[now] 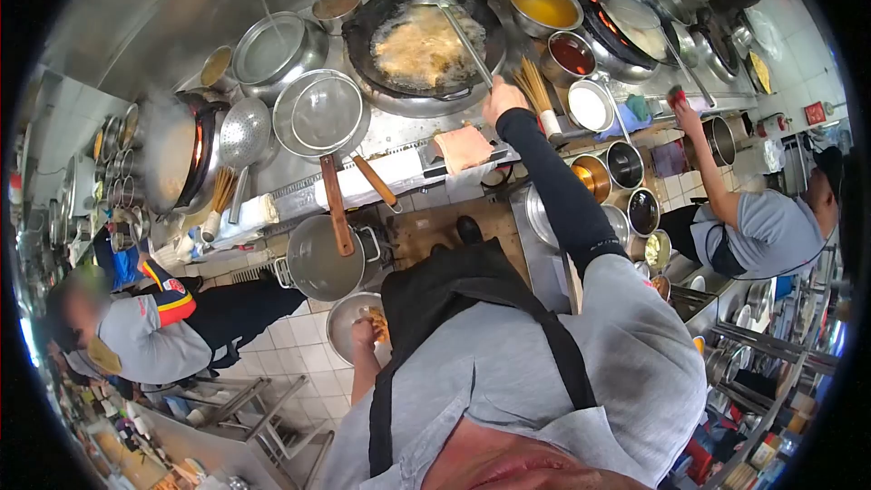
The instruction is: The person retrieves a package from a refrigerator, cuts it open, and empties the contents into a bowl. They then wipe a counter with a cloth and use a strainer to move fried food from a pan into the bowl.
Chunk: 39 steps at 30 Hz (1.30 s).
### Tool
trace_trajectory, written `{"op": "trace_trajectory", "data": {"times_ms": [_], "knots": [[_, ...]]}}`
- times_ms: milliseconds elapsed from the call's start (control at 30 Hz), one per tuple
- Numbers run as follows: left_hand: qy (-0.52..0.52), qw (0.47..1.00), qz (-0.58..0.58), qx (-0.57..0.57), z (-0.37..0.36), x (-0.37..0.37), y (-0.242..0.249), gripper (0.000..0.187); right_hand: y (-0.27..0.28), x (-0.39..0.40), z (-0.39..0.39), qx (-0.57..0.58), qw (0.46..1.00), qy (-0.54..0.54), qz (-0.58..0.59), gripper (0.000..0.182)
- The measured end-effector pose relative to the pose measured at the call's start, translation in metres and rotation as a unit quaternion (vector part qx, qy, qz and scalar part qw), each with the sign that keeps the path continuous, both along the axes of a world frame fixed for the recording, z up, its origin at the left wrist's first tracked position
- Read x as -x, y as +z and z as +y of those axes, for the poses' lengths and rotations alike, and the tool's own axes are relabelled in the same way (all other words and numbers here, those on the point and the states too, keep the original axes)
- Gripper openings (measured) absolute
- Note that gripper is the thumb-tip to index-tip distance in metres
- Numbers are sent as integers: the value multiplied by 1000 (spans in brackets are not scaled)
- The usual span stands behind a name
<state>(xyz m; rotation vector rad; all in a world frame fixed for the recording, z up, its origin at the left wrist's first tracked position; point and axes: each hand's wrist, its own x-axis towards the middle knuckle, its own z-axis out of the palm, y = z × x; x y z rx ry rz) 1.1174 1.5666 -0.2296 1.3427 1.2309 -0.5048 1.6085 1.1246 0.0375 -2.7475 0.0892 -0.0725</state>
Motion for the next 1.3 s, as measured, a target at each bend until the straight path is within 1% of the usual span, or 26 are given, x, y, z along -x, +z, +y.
{"op": "trace_trajectory", "data": {"times_ms": [67, 100, 133, 167, 200, 233, 300, 367, 467, 567, 667, 800, 867, 900, 933, 967, 1000, 1067, 1167, 1233, 1267, 1300], "knots": [[-63, 998, -6, -5, -3, 12, 6, 26, 4, -4, -12, 8, 1000, 25, 14, 28], [-22, 1000, 19, 7, -4, 21, -1, 26, 6, 0, -19, 8, 999, 31, 20, 30], [22, 999, 44, 20, -3, 37, -26, 26, 3, 4, -28, 17, 999, 39, 24, 30], [66, 995, 69, 34, -5, 48, -39, 26, -2, 9, -38, 27, 998, 47, 30, 30], [72, 995, 47, 57, -10, 54, -32, 26, -7, 15, -45, 37, 997, 56, 35, 29], [80, 993, 25, 80, -16, 62, -22, 27, 8, 27, -46, 42, 997, 41, 51, 31], [84, 990, -1, 110, -24, 67, -1, 28, 30, 43, -53, 48, 997, 46, 50, 33], [73, 992, 9, 107, -24, 71, 0, 28, 44, 55, -63, 62, 996, 36, 45, 33], [54, 994, 35, 91, -19, 69, -11, 29, 48, 58, -94, 67, 995, 78, 14, 31], [48, 994, 44, 88, -13, 64, -18, 30, 86, 70, -106, 17, 996, 86, 10, 29], [43, 994, 50, 81, -6, 55, -22, 31, 83, 73, -102, -20, 998, 57, 0, 29], [39, 996, 31, 71, 5, 28, -23, 32, 53, 53, -76, -25, 997, 63, -22, 33], [43, 997, 10, 67, 9, 10, -17, 33, 28, 34, -73, -29, 995, 93, -3, 34], [36, 998, 10, 47, 11, -2, -12, 33, 21, 31, -72, -31, 994, 106, 7, 35], [30, 999, 14, 33, 10, -13, -6, 34, 25, 32, -72, -24, 994, 106, 20, 36], [5, 999, 44, -27, 3, -33, 9, 35, 34, 34, -72, -17, 994, 108, 31, 37], [-4, 999, 34, -29, 2, -42, 19, 35, 43, 37, -71, -11, 993, 110, 45, 38], [-21, 999, 15, -33, -1, -49, 30, 35, 58, 42, -85, 5, 994, 105, 25, 41], [25, 1000, 14, -3, -10, -39, 24, 34, 83, 45, -116, 4, 990, 140, 32, 38], [18, 999, 28, 27, -10, -14, -7, 29, 111, 53, -130, 19, 988, 151, 14, 36], [14, 998, 35, 42, -10, 0, -16, 26, 123, 58, -138, 43, 988, 146, 25, 40], [-2, 998, 10, 55, -13, 9, -7, 26, 144, 66, -138, 46, 988, 144, 32, 39]]}}
